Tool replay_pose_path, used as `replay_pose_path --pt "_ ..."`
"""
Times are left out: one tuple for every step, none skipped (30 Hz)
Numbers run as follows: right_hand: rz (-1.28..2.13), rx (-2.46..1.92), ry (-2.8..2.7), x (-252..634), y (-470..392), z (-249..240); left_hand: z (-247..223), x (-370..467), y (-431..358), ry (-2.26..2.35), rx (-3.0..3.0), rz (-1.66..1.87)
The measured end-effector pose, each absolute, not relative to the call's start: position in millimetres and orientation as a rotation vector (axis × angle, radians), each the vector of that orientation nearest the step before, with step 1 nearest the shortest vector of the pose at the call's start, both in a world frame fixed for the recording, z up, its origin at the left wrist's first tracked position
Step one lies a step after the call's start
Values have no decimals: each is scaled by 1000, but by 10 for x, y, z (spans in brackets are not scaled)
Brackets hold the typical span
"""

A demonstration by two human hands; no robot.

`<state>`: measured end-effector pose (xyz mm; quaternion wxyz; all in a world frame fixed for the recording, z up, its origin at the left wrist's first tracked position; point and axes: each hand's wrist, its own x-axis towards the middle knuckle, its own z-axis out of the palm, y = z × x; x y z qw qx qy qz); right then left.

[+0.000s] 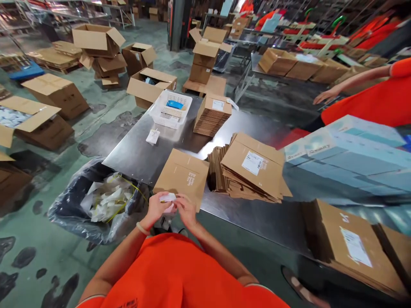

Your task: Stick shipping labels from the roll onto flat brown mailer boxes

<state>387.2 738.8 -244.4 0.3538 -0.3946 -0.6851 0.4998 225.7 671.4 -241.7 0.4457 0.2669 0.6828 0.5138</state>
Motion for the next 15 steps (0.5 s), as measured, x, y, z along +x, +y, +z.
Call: replay_pose_path --pt "1237 -1023 -1769 3879 7475 -2425 -2484 2239 6697 1606 638 1236" --pt "1184 -1057 -1752 3874 7605 -2401 -2558 2223 6677 1517 622 1186" --pt "1133 -1117 -1730 3858 7774 -2375 -2635 2213 6654 1440 610 1134" --pt "1082 -1194 -1706 3831 7970 -2350 -2712 2208 6631 1387 597 1086" --pt "1034 -1281 -1691 3797 8179 -2330 -2786 2208 6607 1362 580 1051" --pt "984 -1375 -1693 3761 8386 -2317 -2854 2214 6581 1361 563 1027" --pt "936 -1471 -1709 3726 8573 -2311 -2913 2222 6552 1369 550 1008" --pt "893 -1560 -1735 3697 8728 -2314 -2964 2230 6517 1375 538 990" --pt "857 -1633 -1764 3675 8841 -2323 -3005 2234 6472 1381 532 977" --pt "830 -1685 -1789 3662 8910 -2338 -3038 2233 6416 1386 533 971" --pt "812 -1716 -1805 3653 8933 -2358 -3062 2223 6347 1386 539 968" --pt "790 -1732 -1809 3646 8916 -2381 -3080 2204 6270 1390 547 969" --pt "751 -1747 -1805 3635 8865 -2408 -3091 2176 6187 1401 558 976" --pt "690 -1764 -1805 3613 8788 -2438 -3095 2139 6108 1420 569 989" --pt "617 -1765 -1824 3576 8694 -2471 -3092 2095 6041 1443 577 1008"
